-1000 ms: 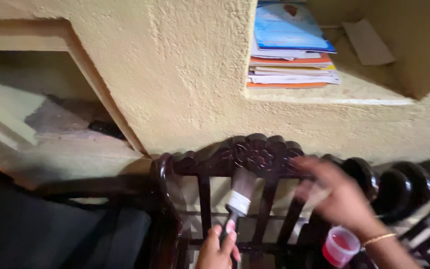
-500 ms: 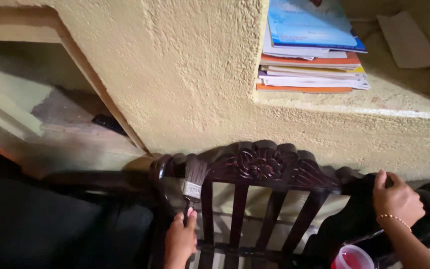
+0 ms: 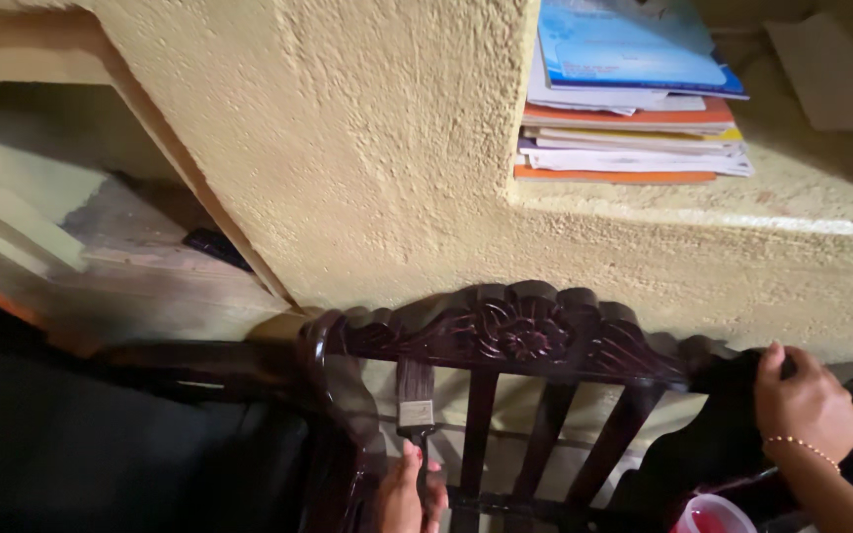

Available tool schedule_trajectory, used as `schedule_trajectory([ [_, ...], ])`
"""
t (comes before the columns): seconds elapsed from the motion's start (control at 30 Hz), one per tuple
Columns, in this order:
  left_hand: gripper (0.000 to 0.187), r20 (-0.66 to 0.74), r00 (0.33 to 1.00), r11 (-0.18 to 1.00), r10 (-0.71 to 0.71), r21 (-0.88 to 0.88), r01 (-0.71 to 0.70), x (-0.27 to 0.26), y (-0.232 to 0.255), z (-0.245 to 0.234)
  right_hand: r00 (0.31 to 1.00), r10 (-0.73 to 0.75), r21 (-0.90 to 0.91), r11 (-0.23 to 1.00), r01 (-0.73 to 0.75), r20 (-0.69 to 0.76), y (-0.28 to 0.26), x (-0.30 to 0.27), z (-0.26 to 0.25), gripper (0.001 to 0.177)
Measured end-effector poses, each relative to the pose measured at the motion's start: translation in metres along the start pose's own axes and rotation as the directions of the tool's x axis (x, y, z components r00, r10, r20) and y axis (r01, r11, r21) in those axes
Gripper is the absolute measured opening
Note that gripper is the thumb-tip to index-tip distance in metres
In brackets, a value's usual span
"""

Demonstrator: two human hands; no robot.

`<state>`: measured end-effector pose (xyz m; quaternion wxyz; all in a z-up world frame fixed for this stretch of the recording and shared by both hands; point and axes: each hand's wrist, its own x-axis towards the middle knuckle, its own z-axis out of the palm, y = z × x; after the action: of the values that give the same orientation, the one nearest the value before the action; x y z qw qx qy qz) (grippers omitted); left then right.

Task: The person uses a paintbrush to apply a reddish liquid polish to the backrest of a dark wooden chair. They systematically cover the carved top rail and the vertical slats, repeatedly dipping the brush into a small container to maintain saturation. The person holds the chair steady with one hand while applying the finish with the other.

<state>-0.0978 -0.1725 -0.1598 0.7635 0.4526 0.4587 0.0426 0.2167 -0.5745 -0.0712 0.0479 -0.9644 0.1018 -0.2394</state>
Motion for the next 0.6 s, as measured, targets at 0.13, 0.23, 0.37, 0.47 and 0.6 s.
schedule_trajectory([
  [0.13, 0.057, 0.009, 0.998, 0.998, -0.058, 0.02, 0.058, 0.022, -0.025, -0.013, 1.0, -0.013, -0.037, 0.999, 0.013, -0.004, 0.003, 0.004, 0.004, 0.039],
  [0.23, 0.058, -0.001, 0.996, 0.994, -0.094, 0.055, 0.094, 0.053, -0.05, -0.029, 0.999, -0.033, -0.048, 0.998, 0.032, -0.029, 0.004, -0.001, 0.005, 0.037],
  [0.37, 0.059, -0.094, 0.968, 0.962, -0.232, 0.123, 0.243, 0.073, -0.072, -0.045, 0.995, -0.072, -0.061, 0.996, 0.068, -0.067, 0.006, 0.0, 0.006, 0.037],
  [0.47, 0.059, -0.13, 0.973, 0.96, -0.189, 0.184, 0.211, 0.056, -0.067, -0.044, 0.988, -0.104, -0.06, 0.993, 0.098, -0.112, 0.007, -0.004, 0.007, 0.035],
  [0.6, 0.057, -0.056, 0.995, 0.952, -0.083, 0.292, 0.096, -0.011, 0.008, -0.01, 0.96, -0.224, 0.006, 0.974, 0.228, -0.166, 0.002, -0.01, -0.003, 0.028],
])
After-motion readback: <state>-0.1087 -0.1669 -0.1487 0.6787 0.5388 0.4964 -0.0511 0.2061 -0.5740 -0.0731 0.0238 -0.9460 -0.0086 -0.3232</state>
